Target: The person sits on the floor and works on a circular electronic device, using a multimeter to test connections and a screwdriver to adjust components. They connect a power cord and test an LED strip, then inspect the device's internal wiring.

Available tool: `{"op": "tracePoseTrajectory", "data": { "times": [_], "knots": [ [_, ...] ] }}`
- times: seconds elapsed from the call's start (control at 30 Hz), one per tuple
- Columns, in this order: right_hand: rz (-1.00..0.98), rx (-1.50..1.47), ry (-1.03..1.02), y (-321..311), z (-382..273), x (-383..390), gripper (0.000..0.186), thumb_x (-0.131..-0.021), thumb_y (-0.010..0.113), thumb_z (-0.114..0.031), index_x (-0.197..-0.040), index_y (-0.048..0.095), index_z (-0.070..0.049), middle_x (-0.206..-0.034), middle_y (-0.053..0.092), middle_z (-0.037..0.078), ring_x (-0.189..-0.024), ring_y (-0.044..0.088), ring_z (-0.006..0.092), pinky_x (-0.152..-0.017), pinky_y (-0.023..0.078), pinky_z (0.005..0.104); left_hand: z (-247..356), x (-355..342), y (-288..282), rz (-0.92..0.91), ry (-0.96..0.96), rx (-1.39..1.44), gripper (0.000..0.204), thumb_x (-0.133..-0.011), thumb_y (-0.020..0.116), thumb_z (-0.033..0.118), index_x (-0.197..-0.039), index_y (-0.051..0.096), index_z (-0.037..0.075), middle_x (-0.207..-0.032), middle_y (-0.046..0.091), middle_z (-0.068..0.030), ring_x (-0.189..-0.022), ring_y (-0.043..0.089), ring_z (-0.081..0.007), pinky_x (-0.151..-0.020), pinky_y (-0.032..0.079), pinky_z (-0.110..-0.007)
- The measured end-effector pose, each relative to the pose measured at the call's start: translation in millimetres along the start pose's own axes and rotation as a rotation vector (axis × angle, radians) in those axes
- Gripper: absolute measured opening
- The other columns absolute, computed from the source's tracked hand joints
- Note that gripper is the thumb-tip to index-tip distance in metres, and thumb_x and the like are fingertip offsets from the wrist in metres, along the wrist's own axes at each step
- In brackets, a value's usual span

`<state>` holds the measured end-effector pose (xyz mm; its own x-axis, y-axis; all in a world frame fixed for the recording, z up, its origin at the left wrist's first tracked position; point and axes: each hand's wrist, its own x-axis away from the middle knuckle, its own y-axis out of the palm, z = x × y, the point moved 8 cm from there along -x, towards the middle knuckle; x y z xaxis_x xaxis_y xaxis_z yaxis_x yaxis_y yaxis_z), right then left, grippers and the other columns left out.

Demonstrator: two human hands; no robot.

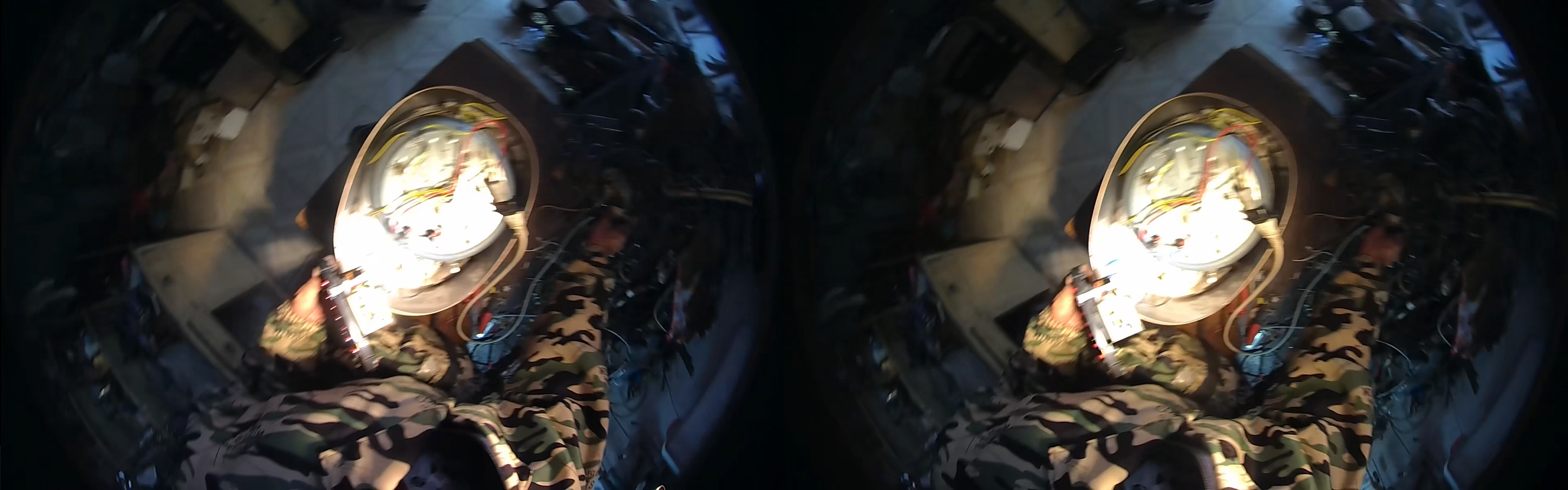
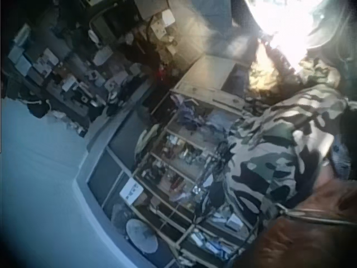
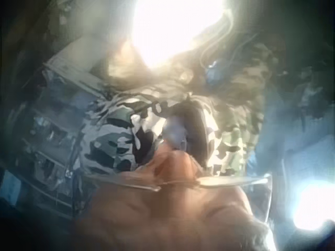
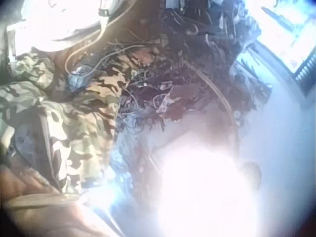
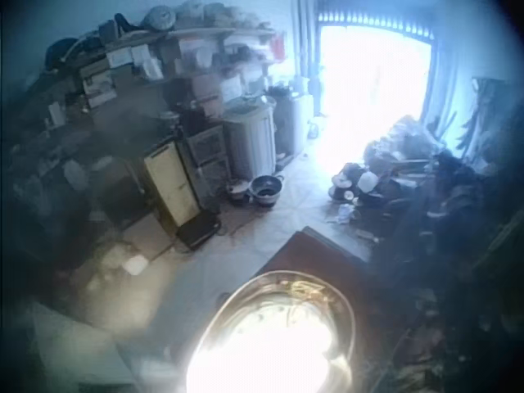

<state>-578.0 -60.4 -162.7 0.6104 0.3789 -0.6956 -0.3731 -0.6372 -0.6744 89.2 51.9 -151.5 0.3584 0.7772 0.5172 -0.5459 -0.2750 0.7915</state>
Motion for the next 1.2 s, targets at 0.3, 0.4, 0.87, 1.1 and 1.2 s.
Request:
{"op": "tracePoseTrajectory", "data": {
  "times": [0.3,0.4,0.87,1.1,1.2],
  "knots": [
    [0.18,-0.007,-0.262,32,40,-11,0.053,-0.09,0.063,-0.057,-0.089,0.071,-0.005,-0.087,0.07,0.016,-0.075,0.068,0.0337,-0.061,0.056,0.0419,2,-6,37,-0.111,0.01,0.068,0.051,-0.091,0.071,0.043,-0.118,0.053,0.005,-0.108,0.067,-0.0106,-0.102,0.067,-0.0222,-0.091,0.057,-0.04],
    [0.107,0.015,-0.202,42,34,-6,0.052,-0.09,0.064,-0.056,-0.095,0.072,-0.005,-0.092,0.071,0.017,-0.078,0.069,0.0338,-0.064,0.056,0.0424,0,-2,32,-0.11,0.044,0.104,0.051,-0.091,0.071,0.043,-0.119,0.053,0.005,-0.108,0.067,-0.0106,-0.102,0.067,-0.0217,-0.09,0.057,-0.04],
    [-0.416,0.201,0.055,77,46,-28,0.052,-0.093,0.061,-0.055,-0.112,0.071,-0.008,-0.104,0.07,0.018,-0.091,0.069,0.0331,-0.079,0.056,0.0463,7,1,38,-0.058,0.036,-0.109,0.047,-0.089,0.074,0.042,-0.115,0.055,0.008,-0.103,0.064,-0.0055,-0.097,0.064,-0.0169,-0.081,0.055,-0.033],
    [-0.347,0.184,0.032,88,40,-36,0.051,-0.092,0.063,-0.051,-0.112,0.07,-0.005,-0.104,0.07,0.019,-0.091,0.069,0.034,-0.08,0.055,0.0454,8,0,30,-0.101,0.014,-0.125,0.047,-0.089,0.073,0.043,-0.113,0.055,0.007,-0.099,0.062,-0.0041,-0.095,0.064,-0.0164,-0.082,0.054,-0.033],
    [-0.327,0.189,0.039,90,49,-39,0.051,-0.092,0.063,-0.05,-0.112,0.07,-0.004,-0.103,0.07,0.02,-0.091,0.069,0.0344,-0.08,0.055,0.045,5,-1,26,-0.058,0.003,-0.086,0.048,-0.088,0.075,0.041,-0.114,0.053,0.007,-0.102,0.061,-0.006,-0.101,0.063,-0.0183,-0.088,0.053,-0.036]
  ]
}}
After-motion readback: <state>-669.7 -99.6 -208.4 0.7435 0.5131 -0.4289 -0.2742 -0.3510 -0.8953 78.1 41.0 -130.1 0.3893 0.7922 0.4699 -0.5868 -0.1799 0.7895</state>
